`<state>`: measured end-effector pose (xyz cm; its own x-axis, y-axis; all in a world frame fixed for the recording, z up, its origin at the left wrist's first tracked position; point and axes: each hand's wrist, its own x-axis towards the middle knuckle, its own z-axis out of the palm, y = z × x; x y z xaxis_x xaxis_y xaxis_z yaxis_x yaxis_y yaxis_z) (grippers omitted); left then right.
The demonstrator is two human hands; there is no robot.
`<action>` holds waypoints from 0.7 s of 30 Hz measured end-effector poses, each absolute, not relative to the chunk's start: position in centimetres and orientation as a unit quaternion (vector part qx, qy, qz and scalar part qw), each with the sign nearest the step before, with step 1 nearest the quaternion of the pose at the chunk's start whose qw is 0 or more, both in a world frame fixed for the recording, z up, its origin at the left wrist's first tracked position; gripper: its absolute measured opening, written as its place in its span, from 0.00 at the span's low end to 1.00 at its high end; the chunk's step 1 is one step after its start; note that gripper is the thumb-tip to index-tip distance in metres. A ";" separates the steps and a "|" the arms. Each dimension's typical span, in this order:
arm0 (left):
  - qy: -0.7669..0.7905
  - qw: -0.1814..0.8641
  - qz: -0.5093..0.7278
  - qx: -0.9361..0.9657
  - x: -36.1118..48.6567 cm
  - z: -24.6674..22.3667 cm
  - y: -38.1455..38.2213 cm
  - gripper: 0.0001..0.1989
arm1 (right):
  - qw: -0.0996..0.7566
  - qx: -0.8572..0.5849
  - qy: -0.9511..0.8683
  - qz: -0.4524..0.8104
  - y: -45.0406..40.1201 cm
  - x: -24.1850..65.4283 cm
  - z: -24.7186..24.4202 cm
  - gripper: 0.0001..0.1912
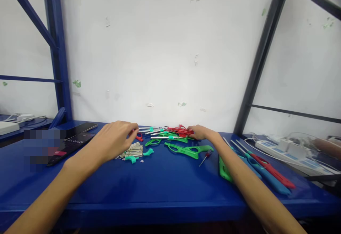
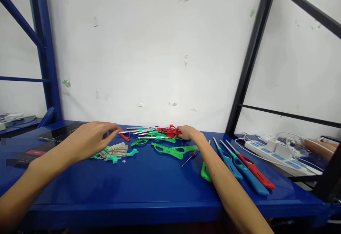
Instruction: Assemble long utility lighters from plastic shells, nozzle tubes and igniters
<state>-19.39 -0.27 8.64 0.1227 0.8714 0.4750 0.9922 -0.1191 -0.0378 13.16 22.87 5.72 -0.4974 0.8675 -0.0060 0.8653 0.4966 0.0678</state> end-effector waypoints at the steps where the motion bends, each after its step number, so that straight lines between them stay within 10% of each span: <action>1: -0.644 0.168 -0.170 -0.726 -19.9 8.6 0.0 0.23 | 0.017 0.500 0.865 0.023 22.9 13.3 5.7 0.17; 10: -0.655 0.120 -0.194 -0.720 -22.6 9.1 0.3 0.24 | -0.044 0.414 0.902 -0.117 19.8 14.4 9.6 0.20; 21: -0.669 0.112 -0.253 -0.689 -21.2 8.9 -0.6 0.21 | 0.208 0.277 0.871 -0.349 12.7 10.4 9.6 0.36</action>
<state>-21.18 -0.57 8.88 -0.0241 0.8663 0.4990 0.9797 -0.0790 0.1845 10.41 12.74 9.59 -0.7597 0.3383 -0.5554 0.6282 0.6026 -0.4922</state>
